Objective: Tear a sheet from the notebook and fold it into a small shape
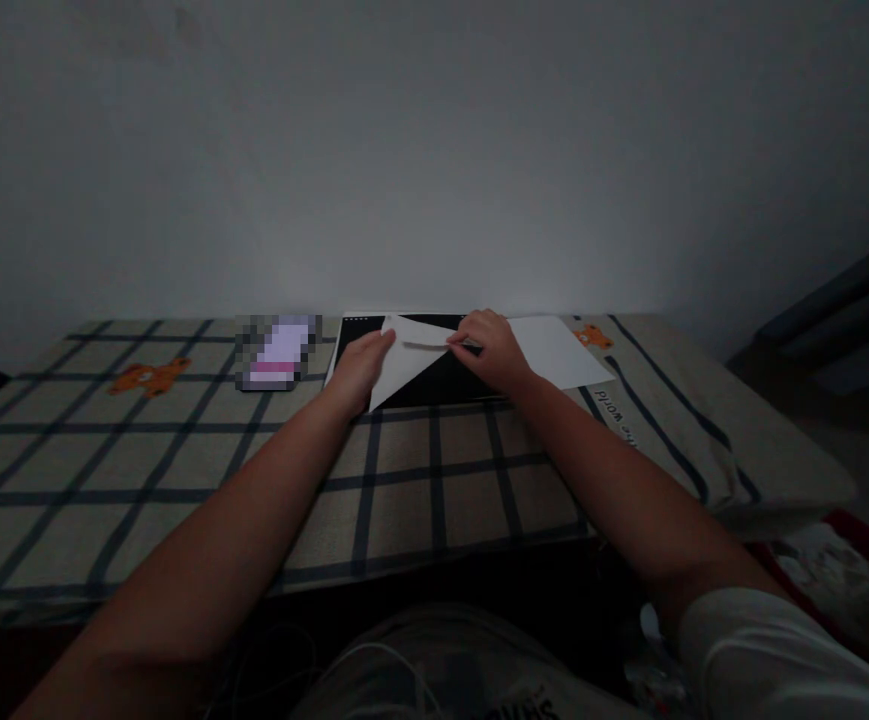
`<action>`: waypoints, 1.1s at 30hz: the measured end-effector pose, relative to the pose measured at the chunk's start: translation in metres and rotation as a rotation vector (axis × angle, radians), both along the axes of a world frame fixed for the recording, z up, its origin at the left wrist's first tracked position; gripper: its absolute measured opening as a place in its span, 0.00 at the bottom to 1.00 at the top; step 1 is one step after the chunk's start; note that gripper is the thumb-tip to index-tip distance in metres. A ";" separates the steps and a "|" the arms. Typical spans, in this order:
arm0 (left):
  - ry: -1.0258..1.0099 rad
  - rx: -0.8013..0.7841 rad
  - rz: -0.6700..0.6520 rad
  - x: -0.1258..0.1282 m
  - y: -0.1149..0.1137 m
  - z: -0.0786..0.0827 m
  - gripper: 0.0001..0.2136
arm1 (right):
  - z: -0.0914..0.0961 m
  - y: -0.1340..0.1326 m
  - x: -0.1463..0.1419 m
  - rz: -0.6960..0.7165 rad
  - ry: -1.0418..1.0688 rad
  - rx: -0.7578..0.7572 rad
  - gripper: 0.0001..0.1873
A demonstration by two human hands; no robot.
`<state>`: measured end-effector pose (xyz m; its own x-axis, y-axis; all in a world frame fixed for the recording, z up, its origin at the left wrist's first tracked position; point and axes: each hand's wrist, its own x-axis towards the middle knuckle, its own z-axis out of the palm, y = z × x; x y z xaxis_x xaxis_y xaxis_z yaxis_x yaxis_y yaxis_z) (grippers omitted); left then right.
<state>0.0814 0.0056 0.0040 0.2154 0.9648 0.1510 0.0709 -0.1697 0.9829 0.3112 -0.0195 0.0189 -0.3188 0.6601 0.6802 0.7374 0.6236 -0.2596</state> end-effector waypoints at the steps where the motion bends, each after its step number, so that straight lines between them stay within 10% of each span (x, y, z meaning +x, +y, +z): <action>1: -0.062 -0.035 -0.022 0.001 0.000 0.000 0.31 | 0.000 -0.001 -0.002 0.003 -0.031 0.001 0.07; 13: -0.021 0.002 -0.043 0.002 -0.011 0.004 0.31 | -0.002 -0.006 -0.007 0.031 -0.080 0.016 0.08; 19: -0.004 0.066 -0.052 0.000 -0.010 0.006 0.33 | -0.007 0.005 -0.002 -0.067 0.383 0.011 0.13; 27: -0.083 0.070 -0.124 0.000 -0.015 0.010 0.35 | -0.017 0.017 0.003 0.124 0.687 -0.615 0.23; 33: -0.099 0.014 -0.128 0.002 -0.011 0.008 0.33 | -0.017 0.016 0.002 0.158 0.778 -0.629 0.22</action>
